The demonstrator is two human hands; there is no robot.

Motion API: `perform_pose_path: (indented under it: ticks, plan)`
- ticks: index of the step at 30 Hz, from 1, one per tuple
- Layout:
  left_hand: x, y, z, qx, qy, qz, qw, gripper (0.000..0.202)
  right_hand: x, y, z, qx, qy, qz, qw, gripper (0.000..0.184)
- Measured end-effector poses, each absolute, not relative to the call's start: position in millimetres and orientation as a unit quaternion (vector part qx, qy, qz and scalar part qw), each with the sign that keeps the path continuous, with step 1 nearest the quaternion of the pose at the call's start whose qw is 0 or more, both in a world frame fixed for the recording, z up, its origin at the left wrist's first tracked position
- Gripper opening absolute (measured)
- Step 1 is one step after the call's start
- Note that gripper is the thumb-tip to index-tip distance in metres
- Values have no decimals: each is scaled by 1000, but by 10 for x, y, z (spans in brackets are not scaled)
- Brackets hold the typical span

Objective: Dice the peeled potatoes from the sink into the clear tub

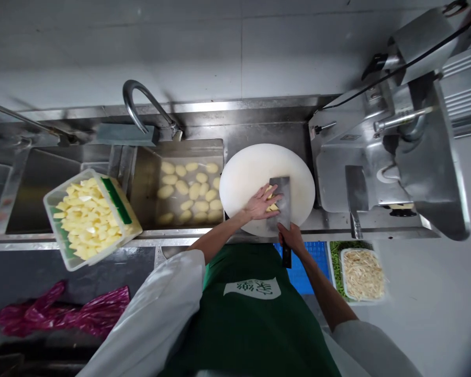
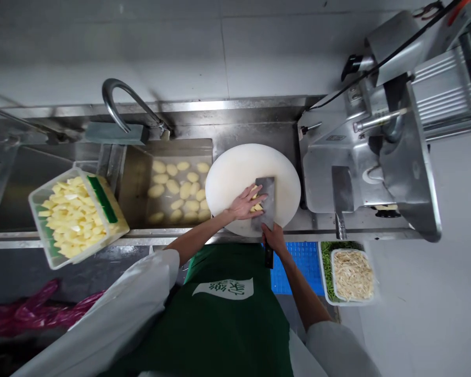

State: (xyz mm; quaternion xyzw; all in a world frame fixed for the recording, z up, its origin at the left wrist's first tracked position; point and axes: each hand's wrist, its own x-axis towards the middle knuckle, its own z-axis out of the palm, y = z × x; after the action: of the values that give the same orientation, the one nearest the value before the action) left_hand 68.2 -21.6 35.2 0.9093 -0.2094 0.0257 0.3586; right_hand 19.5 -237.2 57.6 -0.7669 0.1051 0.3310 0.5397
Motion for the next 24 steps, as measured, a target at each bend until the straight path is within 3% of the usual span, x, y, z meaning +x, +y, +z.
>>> perform_pose_path:
  ticks: [8, 13, 24]
  plan:
    - [533, -213, 279, 892, -59, 114, 434, 55, 122, -1758, 621, -757, 97, 324, 560, 37]
    - [336, 237, 421, 875, 42, 152, 458, 51, 21, -1199, 771, -778, 36, 335, 531, 39]
    - [-1597, 2747, 1150, 800, 377, 375, 278, 43, -776, 1543, 1390, -697, -321, 501, 401, 15]
